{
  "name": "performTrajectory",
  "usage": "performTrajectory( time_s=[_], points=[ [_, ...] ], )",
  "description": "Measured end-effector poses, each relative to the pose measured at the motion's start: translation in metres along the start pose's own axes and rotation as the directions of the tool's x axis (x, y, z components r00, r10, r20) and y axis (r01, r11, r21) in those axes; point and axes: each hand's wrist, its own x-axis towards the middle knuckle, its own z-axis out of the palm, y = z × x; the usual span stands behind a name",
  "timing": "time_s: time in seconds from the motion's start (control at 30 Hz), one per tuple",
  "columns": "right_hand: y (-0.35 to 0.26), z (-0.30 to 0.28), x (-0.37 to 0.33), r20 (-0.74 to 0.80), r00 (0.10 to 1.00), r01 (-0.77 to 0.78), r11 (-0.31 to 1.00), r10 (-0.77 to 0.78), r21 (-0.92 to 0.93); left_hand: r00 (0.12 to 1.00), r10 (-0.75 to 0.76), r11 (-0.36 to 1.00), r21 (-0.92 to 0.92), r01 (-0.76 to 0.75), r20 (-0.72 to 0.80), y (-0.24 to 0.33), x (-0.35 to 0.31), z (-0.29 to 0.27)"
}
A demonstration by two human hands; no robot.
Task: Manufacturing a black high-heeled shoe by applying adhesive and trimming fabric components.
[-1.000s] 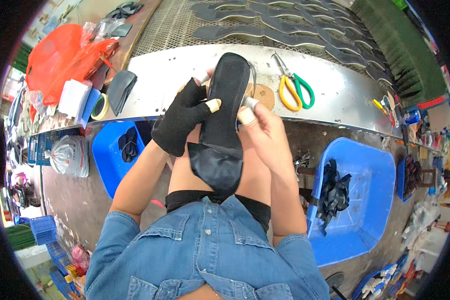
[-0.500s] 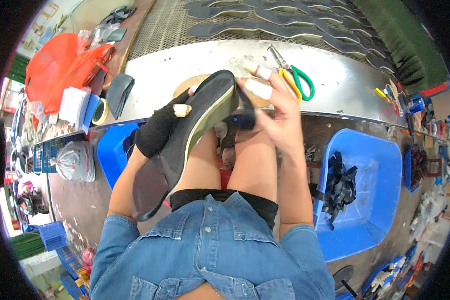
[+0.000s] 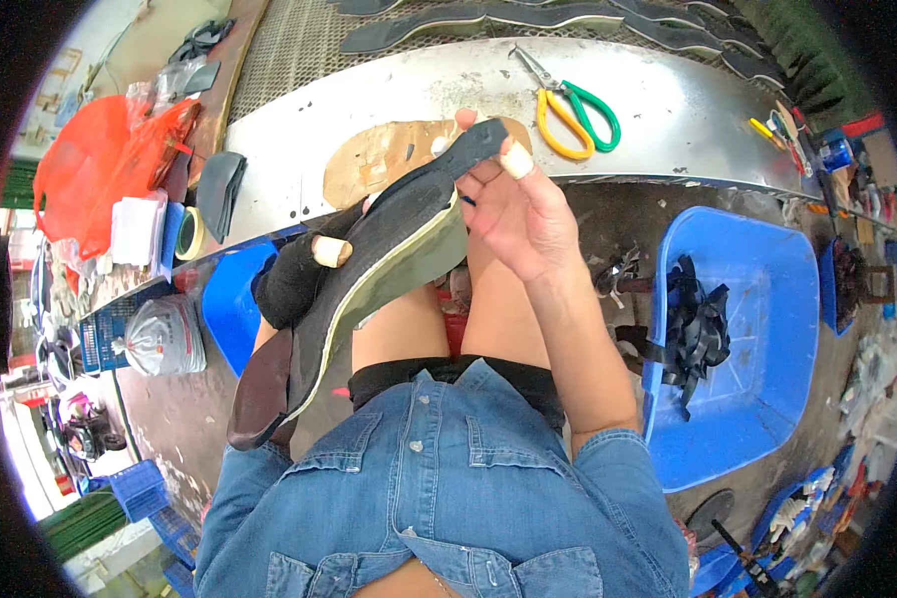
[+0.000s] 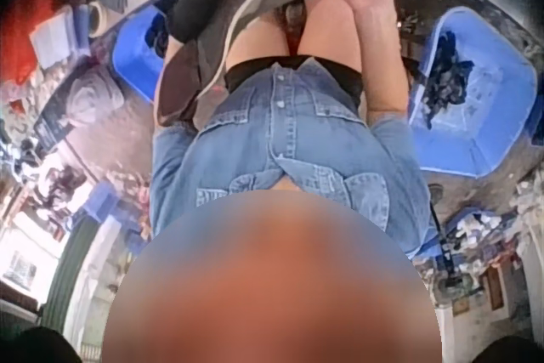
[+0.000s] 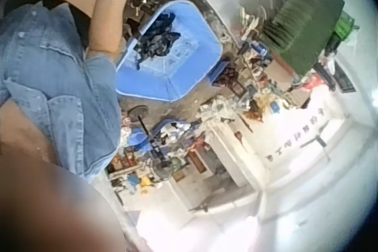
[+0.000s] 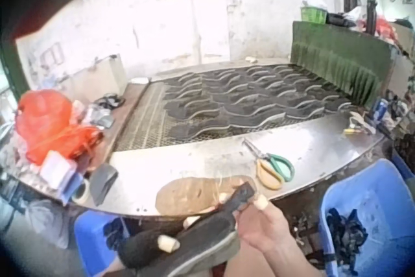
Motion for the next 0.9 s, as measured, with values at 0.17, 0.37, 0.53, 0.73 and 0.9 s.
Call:
performTrajectory(
  time_s=[0.17, 0.37, 0.53, 0.73, 0.9],
  points=[
    [-0.012, -0.004, 0.001, -0.021, 0.996, 0.083, 0.964, -0.091, -0.253, 1.0, 0.013, 0.999, -0.046, -0.012, 0.012, -0.003, -0.002, 0.004],
    [-0.004, 0.009, -0.005, -0.041, 0.86, 0.387, 0.704, -0.508, -0.596, 0.999, 0.039, 0.992, -0.122, -0.039, -0.004, -0.006, -0.005, 0.008],
    [0.005, 0.008, -0.005, 0.005, 0.807, 0.441, 0.597, -0.59, -0.67, 0.788, 0.582, 0.807, -0.019, -0.591, 0.201, -0.026, 0.01, 0.001],
    [0.008, 0.006, -0.003, 0.08, 0.732, 0.466, 0.412, -0.677, -0.783, 0.967, 0.166, 0.963, -0.178, -0.201, -0.191, 0.006, -0.014, 0.038],
    [0.013, 0.022, 0.0, 0.259, 0.643, 0.508, 0.148, -0.721, -0.849, 0.969, 0.182, 0.972, -0.118, -0.203, -0.167, 0.007, -0.008, 0.042]
  ],
)
